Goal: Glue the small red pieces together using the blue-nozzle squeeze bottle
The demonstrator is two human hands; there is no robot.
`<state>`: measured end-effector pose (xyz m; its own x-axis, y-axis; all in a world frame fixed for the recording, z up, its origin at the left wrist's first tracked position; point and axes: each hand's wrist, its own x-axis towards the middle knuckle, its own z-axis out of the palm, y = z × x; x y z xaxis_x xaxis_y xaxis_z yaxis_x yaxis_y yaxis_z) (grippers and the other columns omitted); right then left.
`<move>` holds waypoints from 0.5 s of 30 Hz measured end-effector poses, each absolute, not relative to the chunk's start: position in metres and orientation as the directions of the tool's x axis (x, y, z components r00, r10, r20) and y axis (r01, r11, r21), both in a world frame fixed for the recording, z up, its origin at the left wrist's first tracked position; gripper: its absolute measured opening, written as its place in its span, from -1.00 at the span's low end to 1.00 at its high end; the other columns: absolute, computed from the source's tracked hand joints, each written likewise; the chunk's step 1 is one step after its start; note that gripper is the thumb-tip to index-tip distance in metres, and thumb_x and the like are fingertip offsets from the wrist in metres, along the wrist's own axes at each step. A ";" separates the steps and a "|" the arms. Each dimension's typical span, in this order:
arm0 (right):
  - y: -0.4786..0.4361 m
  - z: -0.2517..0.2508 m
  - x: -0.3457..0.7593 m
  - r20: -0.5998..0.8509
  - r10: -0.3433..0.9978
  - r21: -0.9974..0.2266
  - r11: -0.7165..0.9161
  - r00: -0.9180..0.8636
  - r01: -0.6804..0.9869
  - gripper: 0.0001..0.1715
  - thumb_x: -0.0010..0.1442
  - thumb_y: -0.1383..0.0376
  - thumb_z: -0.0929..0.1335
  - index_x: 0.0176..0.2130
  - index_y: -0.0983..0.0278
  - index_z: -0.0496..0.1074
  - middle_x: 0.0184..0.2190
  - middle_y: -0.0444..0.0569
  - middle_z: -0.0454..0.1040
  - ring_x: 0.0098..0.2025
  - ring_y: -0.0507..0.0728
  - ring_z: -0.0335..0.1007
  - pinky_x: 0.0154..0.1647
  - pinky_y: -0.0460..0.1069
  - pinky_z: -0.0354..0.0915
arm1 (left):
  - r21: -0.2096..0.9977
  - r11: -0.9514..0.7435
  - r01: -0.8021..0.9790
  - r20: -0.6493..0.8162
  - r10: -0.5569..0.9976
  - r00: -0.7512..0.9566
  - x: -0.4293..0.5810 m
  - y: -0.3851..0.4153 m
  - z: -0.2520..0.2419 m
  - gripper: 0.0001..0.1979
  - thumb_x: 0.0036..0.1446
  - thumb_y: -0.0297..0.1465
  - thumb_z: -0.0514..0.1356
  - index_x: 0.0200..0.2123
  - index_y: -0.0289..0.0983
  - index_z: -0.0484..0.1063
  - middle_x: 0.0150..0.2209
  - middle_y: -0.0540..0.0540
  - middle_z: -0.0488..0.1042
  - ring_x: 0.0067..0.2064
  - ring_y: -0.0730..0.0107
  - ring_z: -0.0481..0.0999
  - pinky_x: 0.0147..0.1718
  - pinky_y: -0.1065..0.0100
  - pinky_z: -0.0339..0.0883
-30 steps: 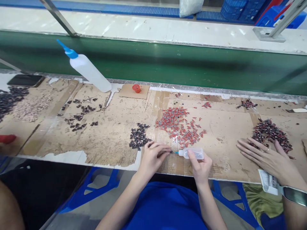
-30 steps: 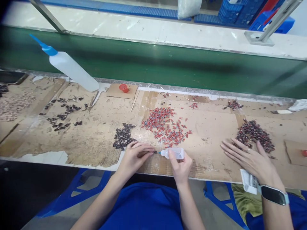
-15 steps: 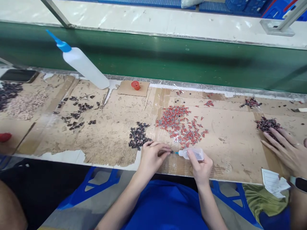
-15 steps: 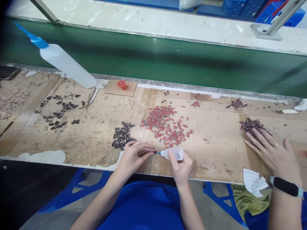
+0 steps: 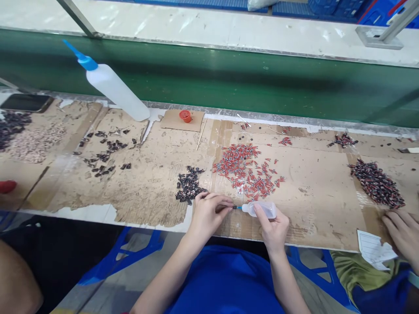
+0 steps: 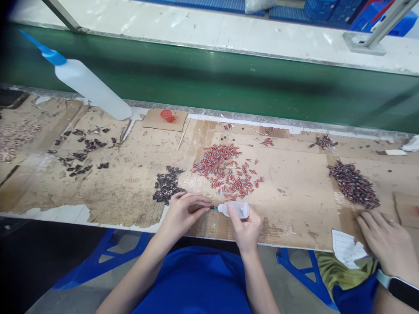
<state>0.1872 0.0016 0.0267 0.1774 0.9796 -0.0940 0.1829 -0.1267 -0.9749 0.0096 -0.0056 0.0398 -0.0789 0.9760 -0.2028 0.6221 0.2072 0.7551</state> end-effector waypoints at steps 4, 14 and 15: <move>0.001 0.027 0.186 -0.098 0.973 -0.977 -0.134 0.209 0.166 -0.74 0.01 0.13 0.47 -0.45 0.29 0.60 -0.50 -0.01 0.62 -0.47 0.15 0.53 -0.42 -0.03 0.43 | 0.743 0.219 0.632 -0.216 0.973 -0.083 0.010 -0.006 0.041 -0.90 0.02 -0.47 0.33 -0.40 -0.12 0.54 -0.32 0.04 0.67 -0.13 0.22 0.60 0.08 0.02 0.03; 0.002 0.019 0.235 0.006 0.795 -0.994 -0.064 0.606 0.093 -0.56 -0.11 0.09 0.53 -0.32 0.33 0.46 -0.40 -0.03 0.53 -0.44 0.08 0.43 -0.43 -0.04 0.35 | 0.719 0.191 0.669 -0.238 0.971 -0.022 0.010 -0.005 0.047 -0.81 0.02 -0.52 0.30 -0.32 -0.09 0.53 -0.30 0.05 0.66 -0.08 0.21 0.55 0.10 0.00 0.02; 0.004 0.020 0.242 0.052 0.782 -0.985 -0.063 0.621 0.163 -0.52 -0.14 0.09 0.54 -0.29 0.32 0.44 -0.38 -0.04 0.52 -0.42 0.09 0.44 -0.41 -0.03 0.35 | 0.717 0.177 0.675 -0.224 0.974 -0.017 0.010 -0.006 0.047 -0.80 0.01 -0.52 0.31 -0.31 -0.09 0.54 -0.28 0.04 0.66 -0.08 0.22 0.55 0.10 0.01 0.03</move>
